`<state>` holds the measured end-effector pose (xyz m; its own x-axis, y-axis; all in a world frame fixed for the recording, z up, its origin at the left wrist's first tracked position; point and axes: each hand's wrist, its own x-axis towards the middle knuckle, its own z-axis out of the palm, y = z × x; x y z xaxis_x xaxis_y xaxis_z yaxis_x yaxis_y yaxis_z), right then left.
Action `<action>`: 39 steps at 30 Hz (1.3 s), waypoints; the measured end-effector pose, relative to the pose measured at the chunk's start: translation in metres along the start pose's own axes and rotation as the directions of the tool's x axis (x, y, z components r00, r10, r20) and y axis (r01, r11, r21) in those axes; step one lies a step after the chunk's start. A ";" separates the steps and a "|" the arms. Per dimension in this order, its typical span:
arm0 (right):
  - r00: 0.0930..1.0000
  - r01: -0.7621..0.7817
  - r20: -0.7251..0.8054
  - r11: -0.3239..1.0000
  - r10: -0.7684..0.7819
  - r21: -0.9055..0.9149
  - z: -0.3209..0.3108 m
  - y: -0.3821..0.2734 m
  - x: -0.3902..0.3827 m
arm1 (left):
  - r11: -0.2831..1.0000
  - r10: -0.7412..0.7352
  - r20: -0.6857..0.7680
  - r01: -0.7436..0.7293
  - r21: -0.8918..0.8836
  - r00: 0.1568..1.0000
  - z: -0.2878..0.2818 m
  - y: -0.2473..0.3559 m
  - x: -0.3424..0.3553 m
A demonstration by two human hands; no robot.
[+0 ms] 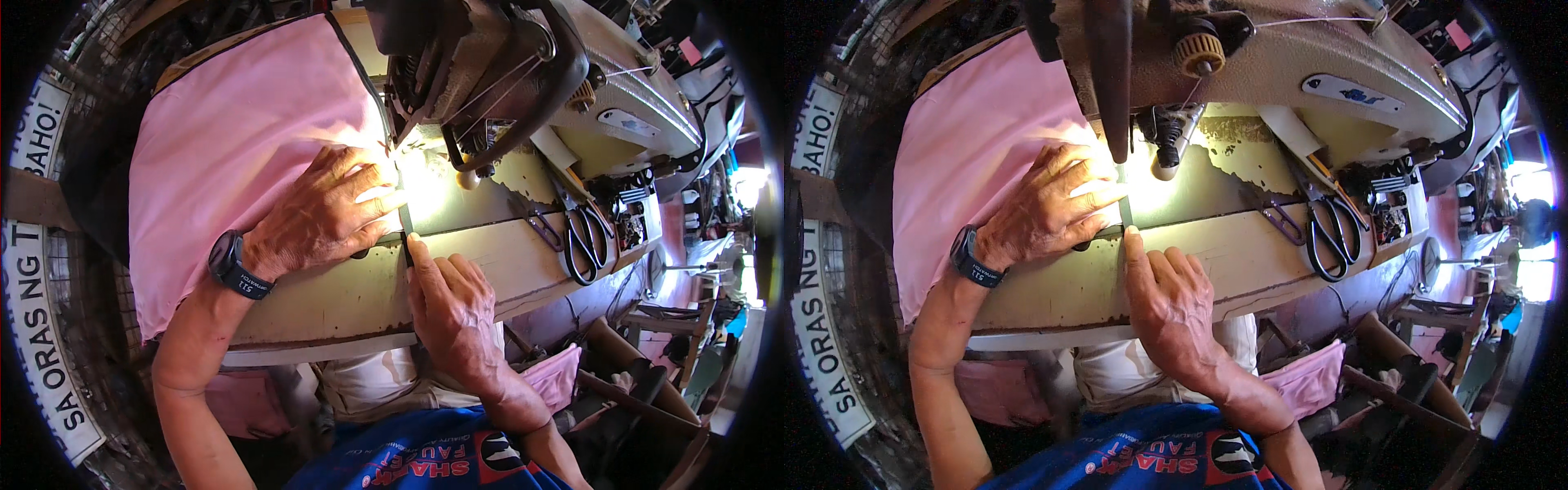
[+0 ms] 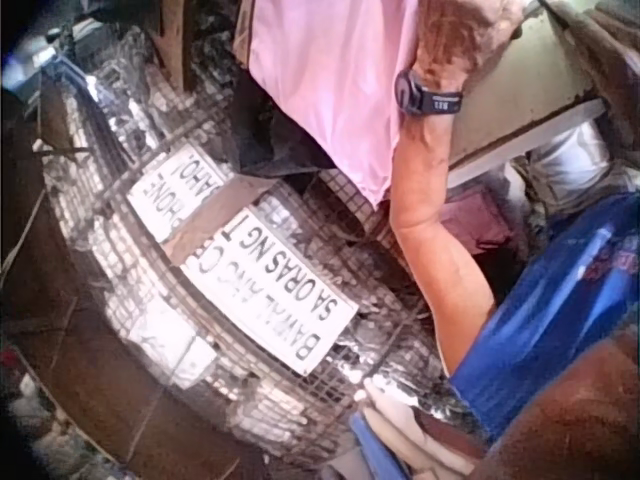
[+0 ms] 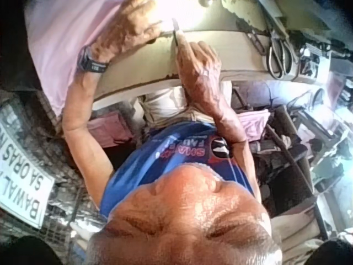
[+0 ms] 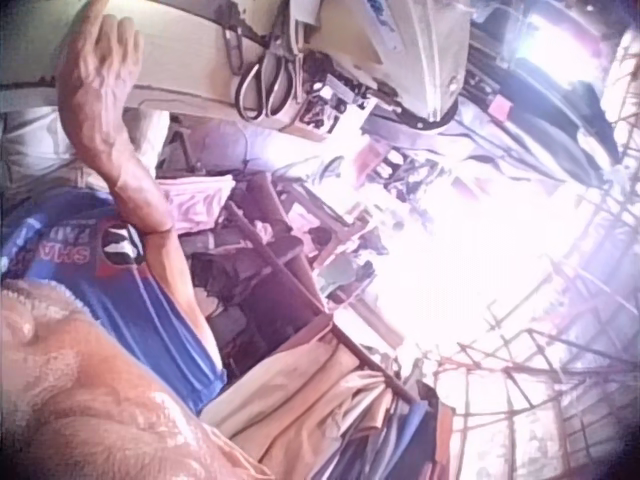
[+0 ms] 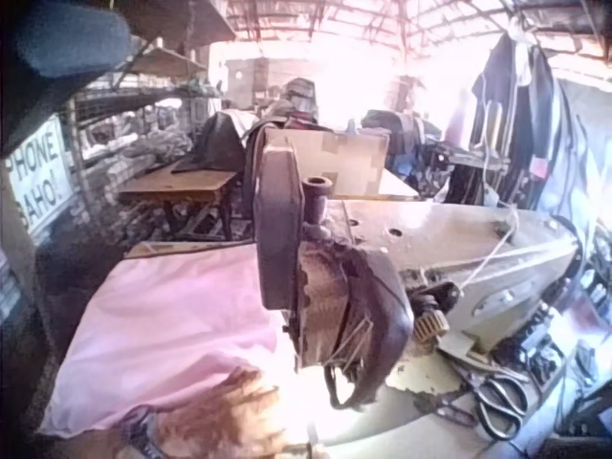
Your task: The person is using an industrial sewing machine to sew a pink leather or fabric component, possibly for a bag.
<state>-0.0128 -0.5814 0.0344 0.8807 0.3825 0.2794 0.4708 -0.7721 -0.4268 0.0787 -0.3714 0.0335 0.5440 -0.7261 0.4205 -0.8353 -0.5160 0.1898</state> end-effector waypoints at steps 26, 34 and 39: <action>0.978 0.172 0.136 0.978 -0.156 -0.114 -0.003 0.007 0.006 | 0.996 0.039 -0.059 -0.044 -0.077 0.997 0.007 0.001 -0.004; 0.985 0.165 0.077 0.981 -0.158 -0.098 0.007 0.016 0.030 | 0.997 0.035 -0.052 -0.039 -0.068 0.998 0.003 -0.024 0.004; 0.989 0.143 0.043 0.987 -0.140 -0.068 0.011 0.017 0.043 | 0.994 0.078 -0.110 -0.085 -0.064 0.991 0.004 -0.039 0.009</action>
<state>0.0340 -0.5726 0.0300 0.8073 0.5084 0.2997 0.5873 -0.7420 -0.3232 0.1168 -0.3598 0.0270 0.4651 -0.7099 0.5288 -0.8821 -0.4219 0.2095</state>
